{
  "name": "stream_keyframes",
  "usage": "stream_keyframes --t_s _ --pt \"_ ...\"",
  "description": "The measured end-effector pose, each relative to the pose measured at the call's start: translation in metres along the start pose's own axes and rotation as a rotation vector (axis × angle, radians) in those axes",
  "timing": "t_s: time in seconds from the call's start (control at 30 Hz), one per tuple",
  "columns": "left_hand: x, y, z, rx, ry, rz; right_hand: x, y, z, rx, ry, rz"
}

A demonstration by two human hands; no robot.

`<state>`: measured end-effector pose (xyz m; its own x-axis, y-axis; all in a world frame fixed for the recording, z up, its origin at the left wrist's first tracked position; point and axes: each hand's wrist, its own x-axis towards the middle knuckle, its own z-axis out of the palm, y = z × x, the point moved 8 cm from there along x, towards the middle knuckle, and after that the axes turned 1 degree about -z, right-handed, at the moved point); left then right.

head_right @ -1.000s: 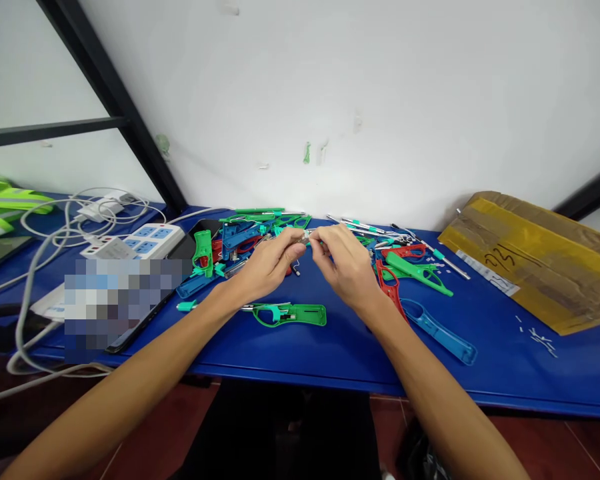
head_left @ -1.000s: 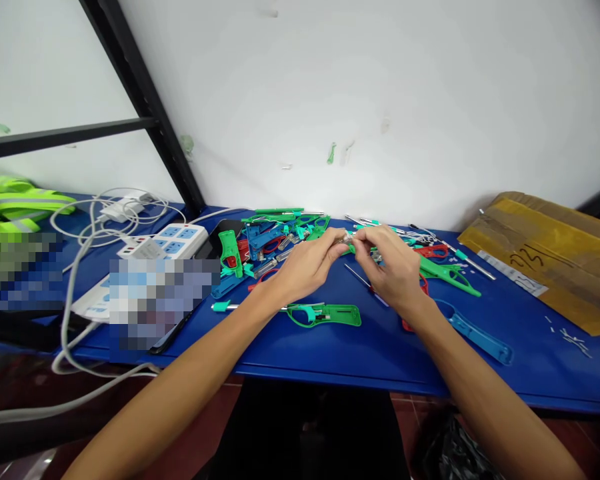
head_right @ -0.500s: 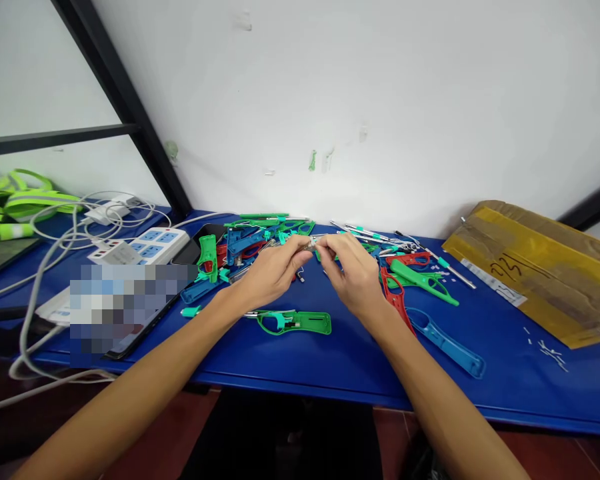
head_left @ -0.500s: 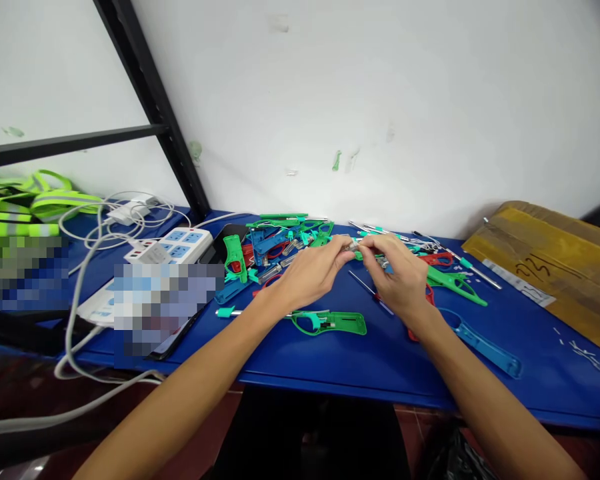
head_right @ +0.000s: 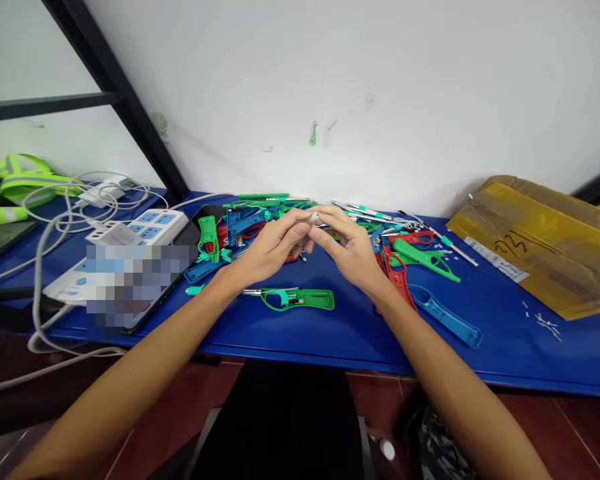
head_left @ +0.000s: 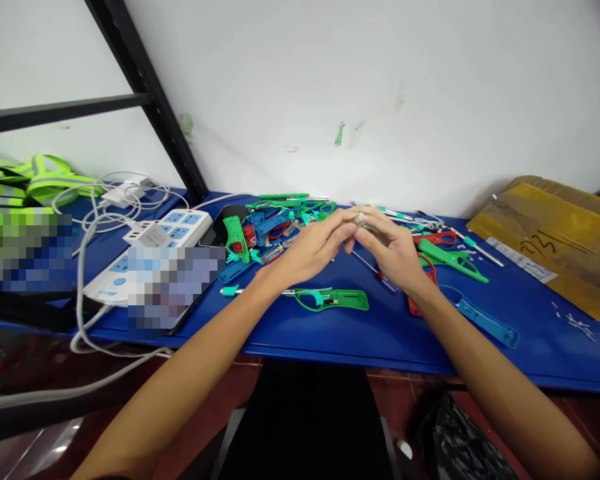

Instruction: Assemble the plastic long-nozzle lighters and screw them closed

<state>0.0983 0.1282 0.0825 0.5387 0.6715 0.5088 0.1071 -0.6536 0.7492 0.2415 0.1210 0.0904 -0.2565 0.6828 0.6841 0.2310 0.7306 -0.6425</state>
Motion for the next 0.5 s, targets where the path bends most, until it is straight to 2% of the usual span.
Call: stream_keyframes --t_s 0.1,0.2,0.27,0.37,0.5 --pt "0.001 -0.007 0.008 -0.202 -0.034 -0.071 -0.004 0.017 0.011 0.187 0.009 0.187" --pt "0.002 -0.012 0.009 -0.235 -0.011 -0.096 -0.011 0.026 0.032 0.398 -0.038 0.348" --pt "0.003 -0.016 0.003 -0.151 0.050 -0.107 -0.014 0.027 0.040 0.485 -0.037 0.413" --pt "0.002 -0.019 -0.008 0.076 0.115 -0.121 -0.016 0.027 0.038 0.502 0.020 0.448" --pt "0.001 -0.018 -0.013 0.331 0.054 -0.123 -0.017 0.031 0.032 0.474 0.039 0.455"
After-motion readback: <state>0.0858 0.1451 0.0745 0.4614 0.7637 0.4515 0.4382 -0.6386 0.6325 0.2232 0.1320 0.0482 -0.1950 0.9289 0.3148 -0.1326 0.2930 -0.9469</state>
